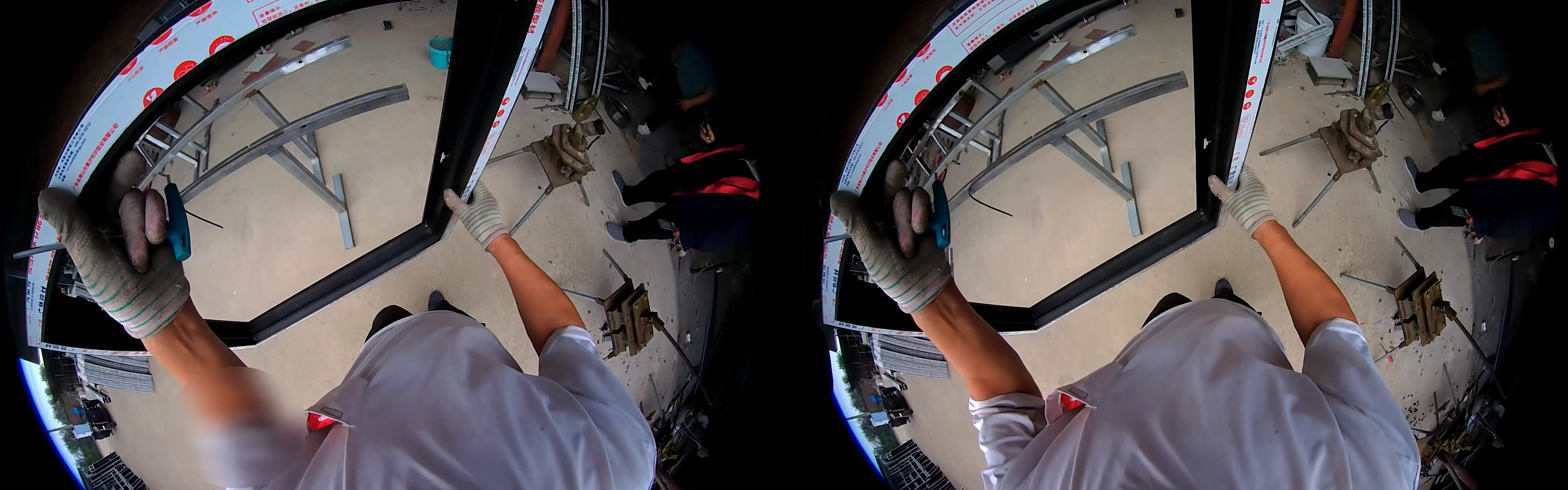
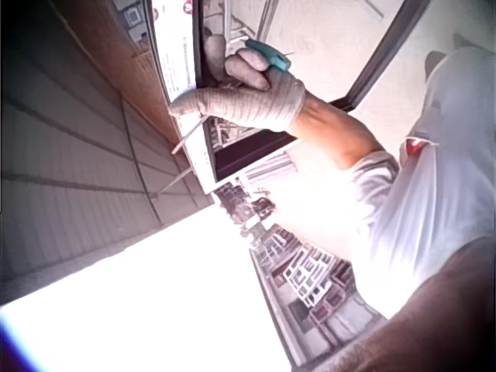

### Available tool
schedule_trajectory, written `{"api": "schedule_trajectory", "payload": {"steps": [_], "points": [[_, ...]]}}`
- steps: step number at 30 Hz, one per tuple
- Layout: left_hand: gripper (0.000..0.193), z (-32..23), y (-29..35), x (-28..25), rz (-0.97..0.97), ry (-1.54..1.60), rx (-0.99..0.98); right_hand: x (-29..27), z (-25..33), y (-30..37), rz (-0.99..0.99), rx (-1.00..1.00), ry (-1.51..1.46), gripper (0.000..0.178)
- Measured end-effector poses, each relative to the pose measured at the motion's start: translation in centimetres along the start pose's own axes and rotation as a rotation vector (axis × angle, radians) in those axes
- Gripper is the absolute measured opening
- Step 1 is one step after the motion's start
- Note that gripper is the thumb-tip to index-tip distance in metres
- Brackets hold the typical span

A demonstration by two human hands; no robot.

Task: The person moves a large fan, then picks up and carries a window frame, placing it on a stack of frames. They continue to handle and stack additional window frames in a workshop area.

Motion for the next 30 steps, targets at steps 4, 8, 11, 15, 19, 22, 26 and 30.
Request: {"api": "schedule_trajectory", "payload": {"steps": [4, 8, 11, 15, 19, 22, 26, 30], "points": [[0.056, 3.6, -7.0, -0.6, -0.04, 0.026, 0.026, -2.9, 2.1, -8.5, -0.13, -0.163, -0.022, 0.043], [0.051, 7.1, -13.5, -1.9, 0.013, 0.051, 0.073, -5.8, 5.6, -15.6, -0.301, -0.287, 0.035, 0.042], [0.045, 10.1, -18.0, -2.3, 0.053, 0.104, 0.075, -7.9, 7.4, -20.9, -0.361, -0.268, 0.008, 0.041], [0.037, 14.6, -24.1, -2.7, -0.029, 0.08, 0.132, -10.6, 8.8, -28.3, -0.443, -0.333, 0.026, 0.042], [0.048, 18.3, -30.0, -1.7, -0.033, 0.022, 0.107, -13.0, 9.1, -35.2, -0.445, -0.287, 0.189, 0.036], [0.048, 21.3, -33.7, 0.3, -0.083, -0.089, 0.17, -14.3, 11.6, -39.9, -0.437, -0.395, 0.093, 0.035], [0.048, 24.2, -38.4, 0.4, -0.061, -0.146, 0.228, -15.7, 12.3, -48.7, -0.323, -0.397, -0.036, 0.045], [0.047, 27.3, -42.6, 1.0, -0.246, -0.294, 0.326, -16.1, 13.6, -55.5, -0.271, -0.48, -0.168, 0.043]]}}
Point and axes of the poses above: each hand's wrist, its own y-axis away from the middle knuckle, its own x-axis out of the palm, z = x × y, the point moved 8 cm from there along -y, towards the middle knuckle, and after that the axes turned 14 degrees about y, right-handed, at the moved point
